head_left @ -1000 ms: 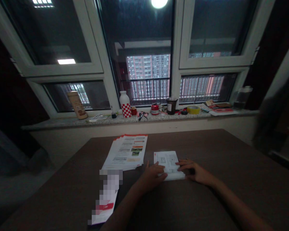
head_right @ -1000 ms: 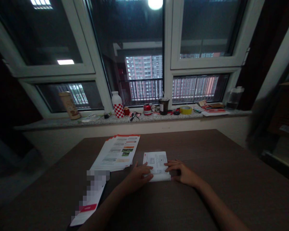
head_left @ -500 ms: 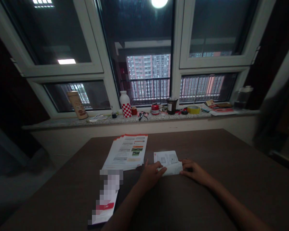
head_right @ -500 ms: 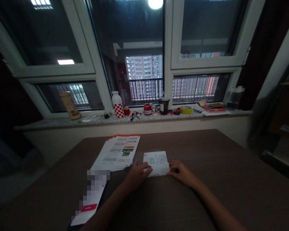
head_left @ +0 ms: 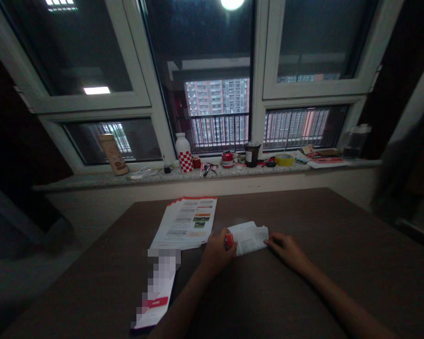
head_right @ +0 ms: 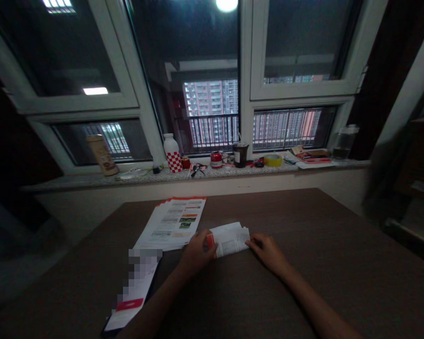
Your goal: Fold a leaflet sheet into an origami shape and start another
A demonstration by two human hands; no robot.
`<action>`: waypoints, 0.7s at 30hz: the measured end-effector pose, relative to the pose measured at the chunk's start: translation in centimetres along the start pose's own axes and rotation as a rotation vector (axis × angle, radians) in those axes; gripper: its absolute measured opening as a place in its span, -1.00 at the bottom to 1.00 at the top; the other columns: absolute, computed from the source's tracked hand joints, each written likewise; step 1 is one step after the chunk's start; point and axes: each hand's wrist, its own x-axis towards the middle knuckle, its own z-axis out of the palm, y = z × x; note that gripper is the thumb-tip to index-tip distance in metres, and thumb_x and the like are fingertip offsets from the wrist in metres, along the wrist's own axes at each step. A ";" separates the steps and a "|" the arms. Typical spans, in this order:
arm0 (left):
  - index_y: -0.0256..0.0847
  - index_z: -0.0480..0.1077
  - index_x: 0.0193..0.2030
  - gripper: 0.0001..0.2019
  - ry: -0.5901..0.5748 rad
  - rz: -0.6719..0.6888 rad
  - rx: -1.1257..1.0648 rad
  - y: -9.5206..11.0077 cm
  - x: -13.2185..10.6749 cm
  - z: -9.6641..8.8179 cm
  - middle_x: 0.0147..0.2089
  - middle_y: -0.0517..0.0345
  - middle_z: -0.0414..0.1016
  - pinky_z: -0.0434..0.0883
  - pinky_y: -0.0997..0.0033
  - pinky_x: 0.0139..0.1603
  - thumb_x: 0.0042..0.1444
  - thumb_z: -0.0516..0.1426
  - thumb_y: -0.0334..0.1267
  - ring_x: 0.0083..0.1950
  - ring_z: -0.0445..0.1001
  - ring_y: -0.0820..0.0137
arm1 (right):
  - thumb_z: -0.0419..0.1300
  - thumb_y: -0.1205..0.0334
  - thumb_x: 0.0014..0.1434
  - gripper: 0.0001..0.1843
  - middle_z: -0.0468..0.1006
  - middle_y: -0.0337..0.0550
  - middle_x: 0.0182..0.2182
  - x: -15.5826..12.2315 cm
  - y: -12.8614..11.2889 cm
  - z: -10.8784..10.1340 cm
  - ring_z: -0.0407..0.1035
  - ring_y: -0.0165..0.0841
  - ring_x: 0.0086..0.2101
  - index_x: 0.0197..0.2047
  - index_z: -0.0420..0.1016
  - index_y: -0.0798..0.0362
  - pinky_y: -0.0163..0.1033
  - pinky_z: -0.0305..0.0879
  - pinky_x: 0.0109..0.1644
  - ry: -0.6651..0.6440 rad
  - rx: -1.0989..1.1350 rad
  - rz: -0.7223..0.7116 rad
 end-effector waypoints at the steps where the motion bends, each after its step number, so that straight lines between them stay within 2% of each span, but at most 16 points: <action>1: -0.14 0.29 -0.20 -0.86 0.009 -0.021 0.000 -0.1 0.1 0.2 -0.31 0.18 0.50 0.30 0.22 0.10 0.11 0.10 -0.20 -0.22 0.49 0.29 | 0.05 -0.07 0.24 -0.63 0.56 -0.14 -0.36 0.1 0.1 0.2 0.44 -0.22 -0.29 -0.33 0.49 0.04 -0.17 0.31 -0.14 0.025 -0.019 -0.008; 3: -0.15 0.29 -0.13 -0.83 0.029 -0.050 -0.004 -0.2 0.2 0.6 -0.27 0.16 0.51 0.31 0.23 0.10 0.13 0.09 -0.22 -0.20 0.49 0.30 | 0.04 -0.04 0.25 -0.64 0.54 -0.13 -0.36 0.3 0.3 0.7 0.42 -0.24 -0.29 -0.34 0.46 0.04 -0.19 0.29 -0.16 0.064 -0.047 -0.031; 5: -0.18 0.27 -0.03 -0.74 0.040 -0.057 -0.007 -0.3 0.4 0.9 -0.16 0.10 0.51 0.27 0.20 0.15 0.13 0.09 -0.25 -0.08 0.48 0.28 | 0.03 0.00 0.26 -0.68 0.53 -0.11 -0.33 0.6 0.5 1.2 0.40 -0.23 -0.25 -0.31 0.46 0.04 -0.18 0.27 -0.12 0.084 -0.084 -0.032; 8: -0.18 0.23 0.11 -0.63 0.042 -0.033 0.032 -0.5 0.4 1.4 0.05 0.01 0.45 0.09 -0.02 0.29 0.15 0.08 -0.28 0.11 0.39 0.23 | 0.00 0.05 0.27 -0.71 0.51 -0.08 -0.31 0.9 0.6 2.0 0.38 -0.20 -0.22 -0.28 0.43 0.03 -0.16 0.26 -0.10 0.088 -0.181 0.002; 11: -0.07 0.23 0.17 -0.60 0.050 0.005 0.100 -0.6 0.3 1.7 0.14 0.02 0.38 -0.11 -0.27 0.31 0.17 0.07 -0.27 0.16 0.34 0.20 | -0.03 0.10 0.28 -0.76 0.51 -0.06 -0.27 1.2 0.3 2.6 0.37 -0.17 -0.17 -0.25 0.40 0.02 -0.11 0.24 -0.06 0.085 -0.288 0.041; 14: 0.06 0.31 0.11 -0.66 0.028 0.070 0.137 -1.0 0.1 2.1 0.19 0.09 0.34 -0.29 -0.40 0.28 0.20 0.06 -0.28 0.20 0.30 0.20 | -0.01 0.17 0.27 -0.79 0.50 -0.03 -0.19 1.3 -0.2 3.0 0.36 -0.16 -0.13 -0.11 0.37 0.02 -0.06 0.21 0.00 0.118 -0.358 0.075; 17: 0.07 0.40 -0.01 -0.75 -0.034 0.132 0.136 -1.6 -0.1 2.5 0.19 0.17 0.38 -0.45 -0.43 0.26 0.24 0.03 -0.29 0.25 0.25 0.20 | -0.01 0.22 0.27 -0.72 0.50 -0.05 -0.15 1.1 -0.9 3.0 0.35 -0.17 -0.09 0.03 0.33 -0.01 0.00 0.16 0.08 0.146 -0.402 0.037; 21: 0.03 0.42 -0.02 -0.75 -0.051 0.152 0.140 -1.6 -0.2 2.5 0.14 0.16 0.42 -0.47 -0.40 0.27 0.24 0.03 -0.32 0.27 0.24 0.21 | 0.01 0.14 0.30 -0.73 0.43 -0.02 -0.11 0.5 -1.9 2.5 0.29 -0.14 -0.05 -0.01 0.44 -0.06 0.02 0.20 0.07 0.163 -0.481 -0.088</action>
